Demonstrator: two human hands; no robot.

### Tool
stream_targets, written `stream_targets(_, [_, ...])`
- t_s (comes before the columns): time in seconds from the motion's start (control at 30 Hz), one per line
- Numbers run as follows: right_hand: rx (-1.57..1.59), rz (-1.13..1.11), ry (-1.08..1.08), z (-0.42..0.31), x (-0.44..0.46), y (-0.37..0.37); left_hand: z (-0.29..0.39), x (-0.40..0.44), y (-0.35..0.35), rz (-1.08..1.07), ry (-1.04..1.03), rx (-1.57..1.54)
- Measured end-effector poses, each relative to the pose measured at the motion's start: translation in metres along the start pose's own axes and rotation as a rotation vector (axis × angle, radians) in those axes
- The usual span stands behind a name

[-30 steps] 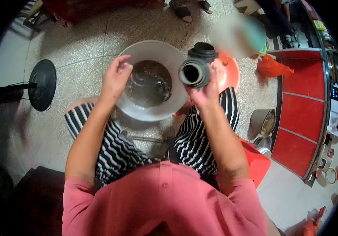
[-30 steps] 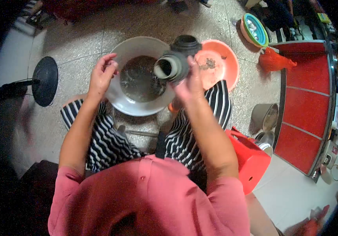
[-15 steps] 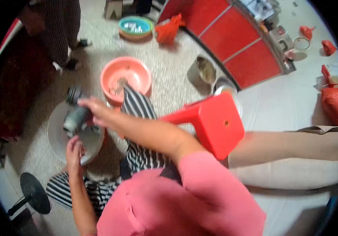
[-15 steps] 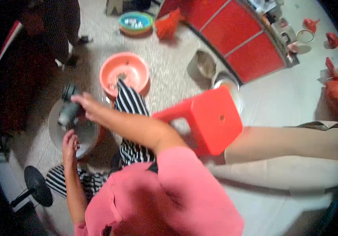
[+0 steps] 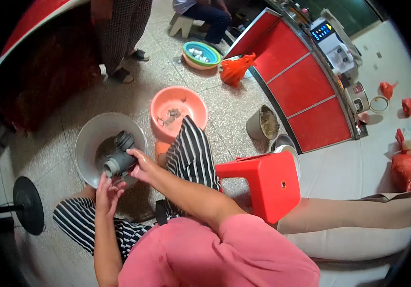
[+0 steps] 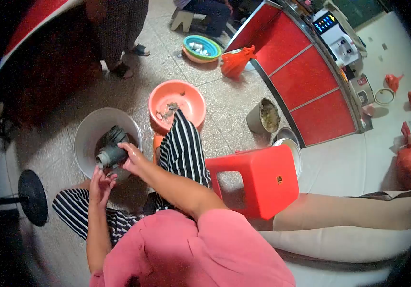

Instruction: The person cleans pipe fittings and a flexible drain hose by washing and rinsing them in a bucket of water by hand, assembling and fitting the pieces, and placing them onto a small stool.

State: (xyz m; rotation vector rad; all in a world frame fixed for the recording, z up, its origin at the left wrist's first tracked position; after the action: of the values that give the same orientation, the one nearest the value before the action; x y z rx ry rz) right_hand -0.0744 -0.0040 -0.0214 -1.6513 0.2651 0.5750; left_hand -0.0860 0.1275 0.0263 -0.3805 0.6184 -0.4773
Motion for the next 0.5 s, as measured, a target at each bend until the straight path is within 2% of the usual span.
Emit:
stream_targets(0.03, [0.045,-0.041,0.013,0.002,0.0,0.004,-0.003,-0.001,0.0,0.015,0.022,-0.068])
stream_targets(0.13, [-0.195,0.117,0.133,-0.005,-0.013,0.003,-0.026,0.011,0.022,-0.002,0.029,-0.099])
stream_targets(0.2, [-0.448,0.143,0.113,-0.007,-0.015,0.0,-0.031,0.018,0.027,-0.036,-0.025,-0.033])
stream_targets(0.23, [-0.575,0.133,0.091,-0.007,-0.016,-0.005,-0.033,0.019,0.028,0.086,-0.052,-0.018])
stream_targets(0.3, [-0.798,0.088,0.066,0.001,-0.019,-0.018,-0.04,0.023,0.03,0.077,0.035,-0.023])
stream_targets(0.33, [-0.817,0.083,0.079,0.004,-0.018,-0.023,-0.043,0.024,0.032,0.073,0.076,-0.026])
stream_targets(0.4, [-0.851,0.071,0.112,0.007,-0.014,-0.028,-0.048,0.032,0.038,0.071,-0.007,0.064])
stream_targets(0.5, [-0.884,0.166,0.107,0.009,-0.007,-0.021,-0.053,0.041,0.058,0.126,-0.102,0.12])
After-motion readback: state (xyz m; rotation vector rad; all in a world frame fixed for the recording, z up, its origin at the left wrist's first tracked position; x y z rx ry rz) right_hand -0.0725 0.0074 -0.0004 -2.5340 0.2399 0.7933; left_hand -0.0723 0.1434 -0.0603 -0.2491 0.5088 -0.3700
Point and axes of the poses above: each hand's wrist, its own x-axis towards the middle knuckle, its own y-axis out of the back of the hand, z = x × y, the point moved 7 cm from there along x, towards the middle knuckle, and after that the axes turned 9 degrees about x, right-handed, at the moved point
